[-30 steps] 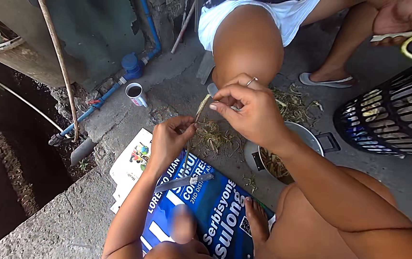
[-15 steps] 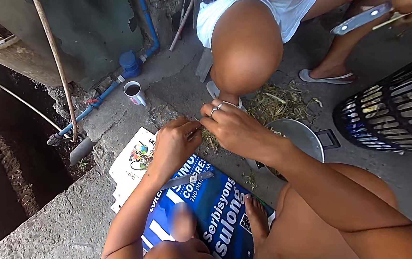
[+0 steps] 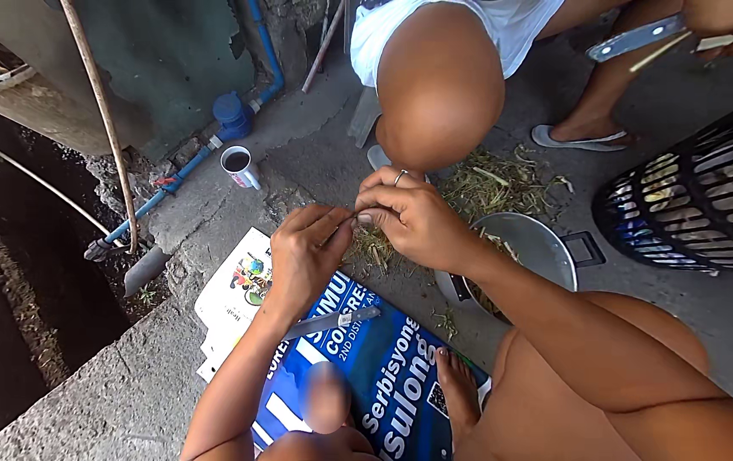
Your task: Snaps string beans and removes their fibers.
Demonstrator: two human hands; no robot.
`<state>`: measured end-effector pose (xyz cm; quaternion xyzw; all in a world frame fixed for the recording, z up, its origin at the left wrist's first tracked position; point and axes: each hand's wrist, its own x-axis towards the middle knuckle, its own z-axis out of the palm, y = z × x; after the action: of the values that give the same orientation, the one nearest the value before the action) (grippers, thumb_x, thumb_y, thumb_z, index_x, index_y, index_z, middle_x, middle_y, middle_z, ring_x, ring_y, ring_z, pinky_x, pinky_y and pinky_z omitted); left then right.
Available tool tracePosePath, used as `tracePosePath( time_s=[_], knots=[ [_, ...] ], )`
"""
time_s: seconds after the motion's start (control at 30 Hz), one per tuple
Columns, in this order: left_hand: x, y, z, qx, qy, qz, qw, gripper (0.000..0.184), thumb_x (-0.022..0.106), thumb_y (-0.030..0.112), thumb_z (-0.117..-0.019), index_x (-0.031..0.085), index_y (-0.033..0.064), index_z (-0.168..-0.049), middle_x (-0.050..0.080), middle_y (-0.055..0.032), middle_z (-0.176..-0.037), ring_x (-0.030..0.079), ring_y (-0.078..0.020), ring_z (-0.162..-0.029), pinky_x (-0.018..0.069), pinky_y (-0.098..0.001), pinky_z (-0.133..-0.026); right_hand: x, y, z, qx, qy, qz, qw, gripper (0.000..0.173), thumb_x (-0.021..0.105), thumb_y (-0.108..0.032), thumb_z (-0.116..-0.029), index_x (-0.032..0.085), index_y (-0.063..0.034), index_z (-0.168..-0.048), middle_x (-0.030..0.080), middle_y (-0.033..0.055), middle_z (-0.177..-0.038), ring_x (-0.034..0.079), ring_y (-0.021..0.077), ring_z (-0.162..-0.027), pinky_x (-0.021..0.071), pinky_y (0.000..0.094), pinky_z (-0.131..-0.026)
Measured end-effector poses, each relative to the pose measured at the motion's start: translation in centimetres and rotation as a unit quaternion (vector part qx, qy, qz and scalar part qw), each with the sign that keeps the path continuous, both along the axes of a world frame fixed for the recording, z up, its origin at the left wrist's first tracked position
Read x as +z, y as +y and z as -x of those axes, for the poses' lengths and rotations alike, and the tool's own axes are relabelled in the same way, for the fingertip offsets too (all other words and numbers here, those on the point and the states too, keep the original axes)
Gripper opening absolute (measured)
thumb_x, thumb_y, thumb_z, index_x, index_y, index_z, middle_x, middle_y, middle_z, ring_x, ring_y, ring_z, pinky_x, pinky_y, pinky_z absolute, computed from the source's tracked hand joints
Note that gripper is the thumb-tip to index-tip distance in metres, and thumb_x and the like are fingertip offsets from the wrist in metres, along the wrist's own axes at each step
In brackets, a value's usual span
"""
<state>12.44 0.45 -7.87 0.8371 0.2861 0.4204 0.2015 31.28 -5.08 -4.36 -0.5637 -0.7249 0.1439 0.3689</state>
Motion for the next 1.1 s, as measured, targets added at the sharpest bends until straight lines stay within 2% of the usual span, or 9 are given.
tracePosePath(
  time_s=[0.13, 0.23, 0.33, 0.47, 0.8, 0.9, 0.97, 1.03, 1.1],
  knots=[
    [-0.1, -0.2, -0.2, 0.005, -0.05, 0.022, 0.999, 0.013, 0.07, 0.015, -0.0951, 0.079, 0.0059, -0.096, 0.073, -0.0042, -0.094, 0.066, -0.0076, -0.088, 0.0525, -0.021, -0.079, -0.3, 0.0, 0.5, -0.019, 0.135, 0.03, 0.99, 0.008, 0.065, -0.006, -0.0968, 0.073, -0.0047, -0.098, 0.064, 0.0056, -0.11, 0.06, 0.0034, -0.083, 0.0516, 0.0164, -0.072],
    [-0.3, -0.3, -0.5, 0.009, -0.097, 0.025, 0.995, 0.012, 0.071, 0.013, -0.0954, 0.079, 0.0038, -0.098, 0.073, -0.0047, -0.095, 0.065, -0.0062, -0.088, 0.0525, -0.0194, -0.078, -0.6, -0.2, 1.3, -0.028, 0.275, 0.042, 0.96, 0.006, 0.066, -0.002, -0.0958, 0.072, -0.0033, -0.098, 0.065, 0.0054, -0.109, 0.063, 0.004, -0.085, 0.0551, 0.0166, -0.073],
    [-0.2, -0.3, -0.7, 0.013, -0.118, 0.024, 0.993, 0.012, 0.071, 0.012, -0.0958, 0.079, 0.0028, -0.098, 0.073, -0.0049, -0.095, 0.066, -0.0061, -0.088, 0.054, -0.0194, -0.078, -0.7, -0.2, 1.9, -0.038, 0.409, 0.084, 0.908, 0.009, 0.065, 0.001, -0.0959, 0.072, -0.0042, -0.099, 0.067, 0.0035, -0.105, 0.064, 0.0067, -0.088, 0.0564, 0.0212, -0.077],
    [-0.1, -0.4, -0.9, 0.016, -0.11, 0.014, 0.994, 0.013, 0.072, 0.013, -0.0951, 0.079, 0.0031, -0.098, 0.074, -0.0054, -0.095, 0.067, -0.007, -0.088, 0.0536, -0.0201, -0.077, -0.4, -0.1, 2.3, -0.05, 0.544, 0.151, 0.824, 0.014, 0.059, 0.001, -0.0997, 0.072, -0.0041, -0.101, 0.068, 0.0016, -0.087, 0.062, 0.0065, -0.072, 0.0558, 0.0219, -0.071],
    [-0.6, -0.7, -0.6, -0.006, -0.064, 0.035, 0.997, 0.012, 0.073, 0.016, -0.0941, 0.08, 0.0071, -0.097, 0.075, -0.0034, -0.096, 0.067, -0.007, -0.088, 0.0541, -0.0211, -0.075, 0.8, 1.1, -0.7, -0.078, 0.677, 0.103, 0.725, 0.022, 0.05, -0.003, -0.1048, 0.069, -0.0068, -0.095, 0.067, 0.0014, -0.086, 0.065, 0.0072, -0.076, 0.0577, 0.0207, -0.076],
    [-0.7, -0.7, -0.4, -0.009, -0.056, 0.043, 0.997, 0.012, 0.073, 0.017, -0.0946, 0.08, 0.0075, -0.098, 0.074, -0.0028, -0.096, 0.067, -0.0062, -0.087, 0.0541, -0.0207, -0.074, 1.9, 0.9, -3.2, -0.074, 0.669, 0.051, 0.738, 0.021, 0.048, -0.007, -0.1061, 0.066, -0.0103, -0.097, 0.066, -0.0001, -0.089, 0.065, 0.0069, -0.08, 0.0574, 0.022, -0.08],
    [-0.9, -0.6, -0.2, -0.013, -0.056, 0.053, 0.997, 0.013, 0.072, 0.017, -0.095, 0.08, 0.0079, -0.098, 0.074, -0.0024, -0.097, 0.068, -0.006, -0.088, 0.0549, -0.0209, -0.074, 2.9, 0.1, -5.9, -0.081, 0.603, 0.02, 0.794, 0.02, 0.048, -0.01, -0.107, 0.067, -0.0117, -0.1, 0.067, -0.0019, -0.092, 0.065, 0.0062, -0.084, 0.0564, 0.0226, -0.084],
    [-1.0, -0.5, -0.1, -0.017, -0.064, 0.069, 0.995, 0.012, 0.073, 0.016, -0.0945, 0.079, 0.007, -0.099, 0.074, -0.0021, -0.096, 0.067, -0.0049, -0.087, 0.0546, -0.0201, -0.073, 3.9, -1.7, -9.3, -0.103, 0.417, 0.012, 0.903, 0.018, 0.053, -0.009, -0.1032, 0.07, -0.0131, -0.101, 0.068, -0.0059, -0.094, 0.064, 0.003, -0.082, 0.0559, 0.0212, -0.079],
    [-0.8, -0.4, 0.0, -0.021, -0.069, 0.09, 0.993, 0.012, 0.073, 0.016, -0.0944, 0.078, 0.0064, -0.1, 0.072, -0.0009, -0.094, 0.064, -0.0029, -0.081, 0.0522, -0.0179, -0.069, 4.9, -4.1, -13.2, -0.14, 0.111, 0.056, 0.982, 0.009, 0.063, -0.008, -0.0951, 0.072, -0.0106, -0.098, 0.067, -0.0021, -0.099, 0.063, 0.0067, -0.082, 0.0564, 0.0272, -0.075]
  ],
)
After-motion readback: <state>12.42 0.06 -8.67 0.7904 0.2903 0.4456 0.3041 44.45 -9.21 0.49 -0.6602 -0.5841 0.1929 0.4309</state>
